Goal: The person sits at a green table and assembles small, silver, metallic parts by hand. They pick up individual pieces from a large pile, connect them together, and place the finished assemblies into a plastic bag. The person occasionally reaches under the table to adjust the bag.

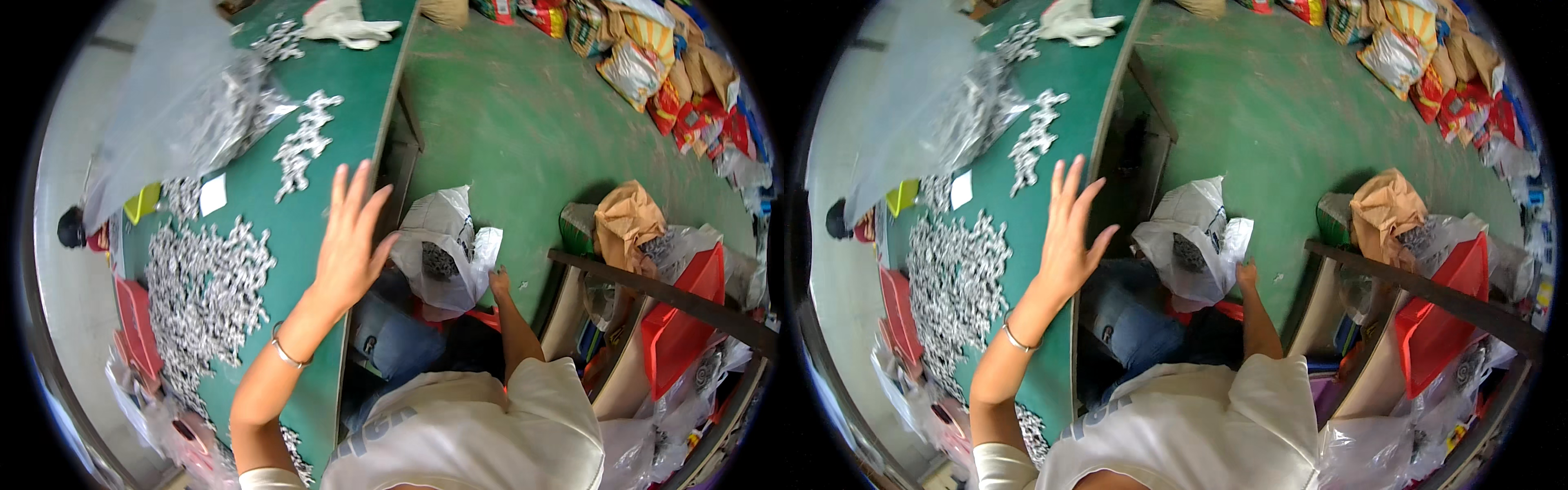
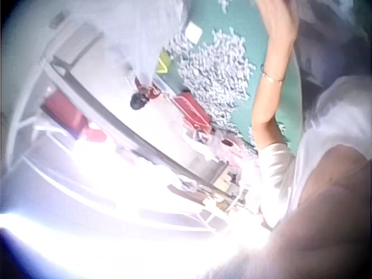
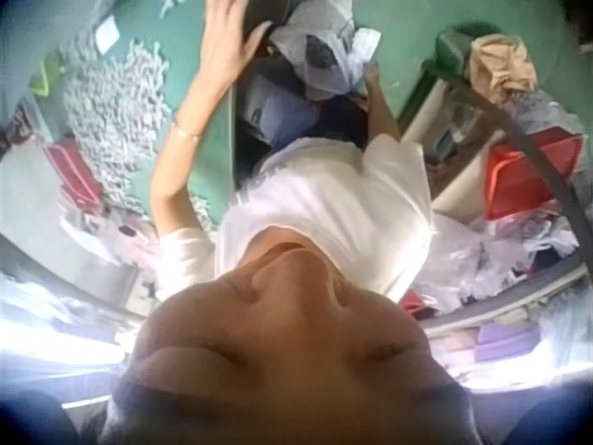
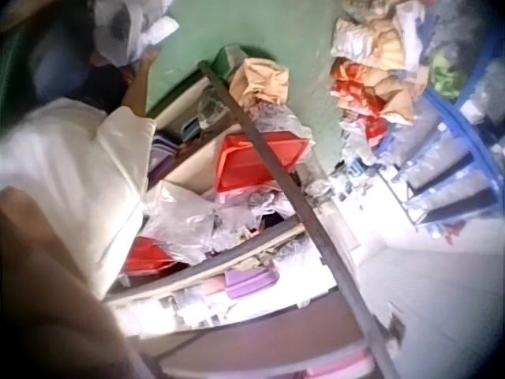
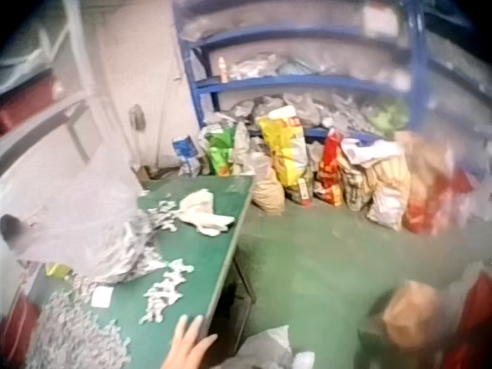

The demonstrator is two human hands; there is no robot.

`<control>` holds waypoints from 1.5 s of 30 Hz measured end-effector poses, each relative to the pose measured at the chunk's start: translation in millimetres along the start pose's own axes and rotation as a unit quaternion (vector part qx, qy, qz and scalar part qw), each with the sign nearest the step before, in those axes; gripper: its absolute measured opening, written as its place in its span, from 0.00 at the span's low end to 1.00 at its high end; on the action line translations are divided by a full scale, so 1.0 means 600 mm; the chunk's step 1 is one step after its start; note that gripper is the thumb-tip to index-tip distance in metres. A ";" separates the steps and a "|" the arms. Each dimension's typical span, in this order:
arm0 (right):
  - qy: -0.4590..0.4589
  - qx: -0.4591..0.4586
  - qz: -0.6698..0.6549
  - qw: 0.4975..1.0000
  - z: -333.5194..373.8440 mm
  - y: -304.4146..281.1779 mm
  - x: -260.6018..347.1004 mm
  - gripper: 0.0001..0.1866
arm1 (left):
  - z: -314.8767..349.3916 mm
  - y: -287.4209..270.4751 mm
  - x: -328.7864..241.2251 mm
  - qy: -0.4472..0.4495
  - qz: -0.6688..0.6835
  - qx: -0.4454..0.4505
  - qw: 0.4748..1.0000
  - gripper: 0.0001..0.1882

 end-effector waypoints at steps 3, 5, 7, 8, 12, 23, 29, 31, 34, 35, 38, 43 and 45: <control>0.002 0.039 -0.048 0.998 0.017 0.006 0.074 0.34 | 0.003 0.006 0.016 -0.022 -0.020 -0.024 0.999 0.34; 0.001 0.062 -0.036 0.997 0.009 0.039 0.080 0.34 | -0.012 0.013 0.018 -0.022 -0.025 -0.027 0.999 0.35; -0.021 0.152 -0.008 0.988 0.017 0.062 0.109 0.34 | -0.008 0.017 0.018 -0.035 -0.025 -0.032 0.999 0.37; -0.028 0.164 0.028 0.986 0.032 0.063 0.138 0.34 | -0.009 0.020 0.023 -0.032 -0.018 -0.034 0.999 0.38; -0.034 0.144 0.133 0.980 0.059 0.056 0.160 0.36 | -0.010 0.025 0.028 -0.023 -0.005 -0.033 0.999 0.41; -0.110 0.242 0.348 0.899 0.125 -0.053 0.071 0.25 | 0.014 0.000 0.018 0.024 0.051 -0.072 0.996 0.41; -0.097 0.307 0.289 0.901 0.249 -0.166 0.112 0.24 | 0.035 0.000 0.040 0.057 0.086 -0.126 0.987 0.40; -0.063 0.274 0.291 0.914 0.261 -0.200 0.084 0.23 | 0.034 0.009 0.037 0.075 0.088 -0.121 0.986 0.40; -0.070 0.273 0.246 0.927 0.323 -0.266 0.108 0.23 | 0.042 -0.001 0.045 0.069 0.060 -0.130 0.987 0.40; -0.074 0.265 0.240 0.931 0.325 -0.284 0.089 0.25 | 0.043 -0.003 0.043 0.067 0.056 -0.126 0.988 0.39; -0.002 0.237 0.228 0.944 0.380 -0.312 0.080 0.27 | 0.048 -0.004 0.050 0.082 0.035 -0.154 0.984 0.41; 0.099 0.172 0.229 0.953 0.355 -0.323 -0.032 0.22 | 0.057 -0.004 0.036 0.092 0.058 -0.162 0.981 0.42; 0.117 0.198 0.263 0.937 0.353 -0.310 -0.053 0.21 | 0.057 -0.001 0.040 0.085 0.059 -0.164 0.981 0.42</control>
Point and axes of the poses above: each hand's wrist, its own z-axis away from the middle knuckle, its own y-axis out of the palm, x = y × z, the point moved 4 cm from there along -z, towards the middle knuckle, and after that the axes turned 6 degrees about z, right-handed, at the moved point
